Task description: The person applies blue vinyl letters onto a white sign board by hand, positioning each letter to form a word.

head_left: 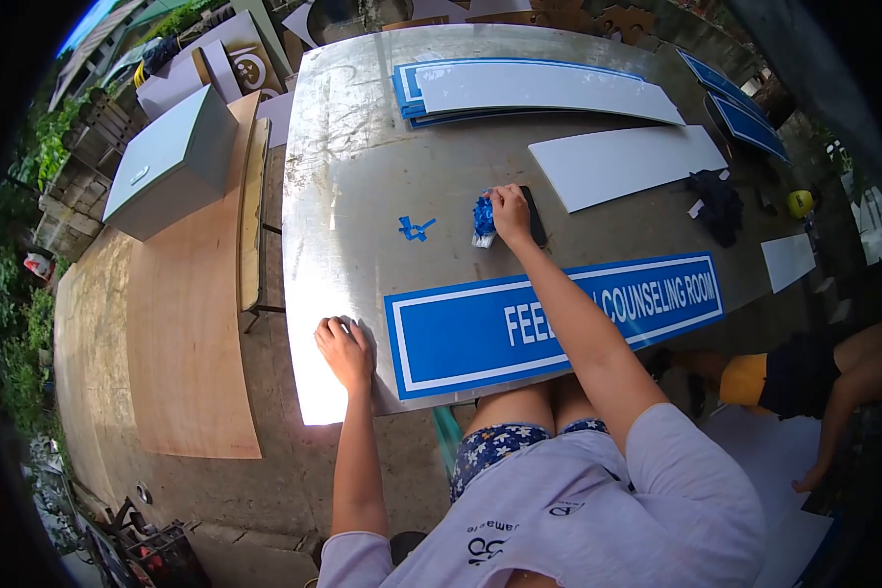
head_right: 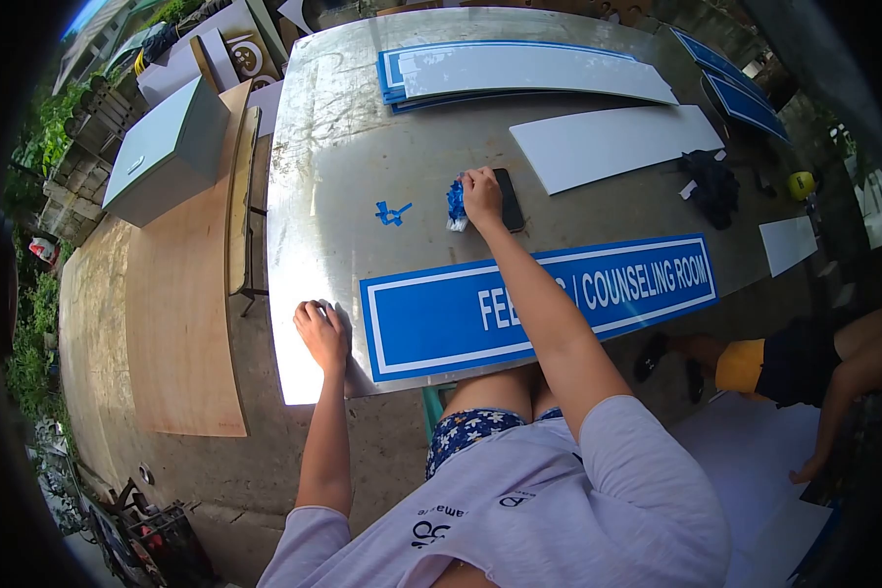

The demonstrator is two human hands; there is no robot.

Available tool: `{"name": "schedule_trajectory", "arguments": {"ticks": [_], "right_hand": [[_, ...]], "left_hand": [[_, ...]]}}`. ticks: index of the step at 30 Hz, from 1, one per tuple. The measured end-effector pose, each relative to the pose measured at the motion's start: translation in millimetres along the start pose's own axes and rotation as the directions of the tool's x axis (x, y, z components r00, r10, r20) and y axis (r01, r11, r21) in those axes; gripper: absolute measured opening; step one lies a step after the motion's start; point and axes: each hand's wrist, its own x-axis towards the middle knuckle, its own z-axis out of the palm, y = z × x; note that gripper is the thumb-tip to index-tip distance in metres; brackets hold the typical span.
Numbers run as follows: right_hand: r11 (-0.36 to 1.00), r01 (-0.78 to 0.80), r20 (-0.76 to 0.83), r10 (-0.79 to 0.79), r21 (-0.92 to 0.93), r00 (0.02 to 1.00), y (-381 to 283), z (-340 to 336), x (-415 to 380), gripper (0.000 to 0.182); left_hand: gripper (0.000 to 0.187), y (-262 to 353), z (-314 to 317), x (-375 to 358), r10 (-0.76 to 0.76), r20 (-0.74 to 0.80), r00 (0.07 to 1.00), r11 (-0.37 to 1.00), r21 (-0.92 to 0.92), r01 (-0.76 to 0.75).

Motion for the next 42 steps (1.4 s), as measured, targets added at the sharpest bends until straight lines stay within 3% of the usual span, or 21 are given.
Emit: {"name": "schedule_trajectory", "arguments": {"ticks": [2,5,7,14,16,21,27,31,35,37,39,42], "right_hand": [[0.999,0.020,0.003,-0.020,0.049,1.000,5,-1,1,0.019],[0.992,-0.083,0.007,0.083,0.096,0.997,9,-6,1,0.021],[0.903,-0.302,0.168,0.261,0.306,0.951,11,-9,1,0.025],[0.955,-0.205,0.057,0.197,0.215,0.979,22,-27,-15,0.026],[0.941,-0.144,0.000,0.151,0.306,0.988,31,-41,-29,0.025],[0.886,-0.279,0.065,0.275,0.371,0.959,39,-118,-107,0.023],[0.911,-0.378,-0.090,0.396,0.165,0.914,115,-242,-235,0.017],[0.862,-0.485,-0.205,0.453,-0.144,0.867,155,-330,-334,0.018],[0.664,-0.655,-0.284,0.591,-0.360,0.755,202,-404,-467,0.022],[0.515,-0.787,-0.302,0.732,-0.341,0.610,204,-434,-534,0.024],[0.366,-0.849,-0.380,0.775,-0.382,0.505,223,-457,-614,0.025],[0.244,-0.957,-0.398,0.872,-0.156,0.287,203,-473,-685,0.026]], "left_hand": [[0.021,0,0,0,-0.007,0.007,1.000,1.000,0.002,0.007],[0.020,0,1,0,-0.008,0.008,1.000,1.000,-0.006,0.008],[0.021,-1,1,0,-0.008,0.011,1.000,1.000,0.004,0.008],[0.021,-2,2,0,-0.003,0.004,1.000,1.000,-0.003,0.003],[0.021,-2,2,0,-0.002,0.004,1.000,1.000,0.000,0.002],[0.021,-1,1,0,0.006,0.007,1.000,1.000,0.001,-0.006],[0.021,-3,4,0,0.020,-0.015,1.000,0.999,0.029,-0.020],[0.021,-5,6,0,0.031,-0.007,1.000,0.999,0.040,-0.030],[0.021,-9,6,0,0.056,-0.013,0.998,0.997,0.049,-0.056],[0.022,-13,7,0,0.086,-0.020,0.996,0.995,0.050,-0.085],[0.024,-18,11,0,0.090,-0.026,0.996,0.995,0.039,-0.089],[0.026,-29,14,2,0.095,-0.013,0.995,0.995,-0.020,-0.095]]}}
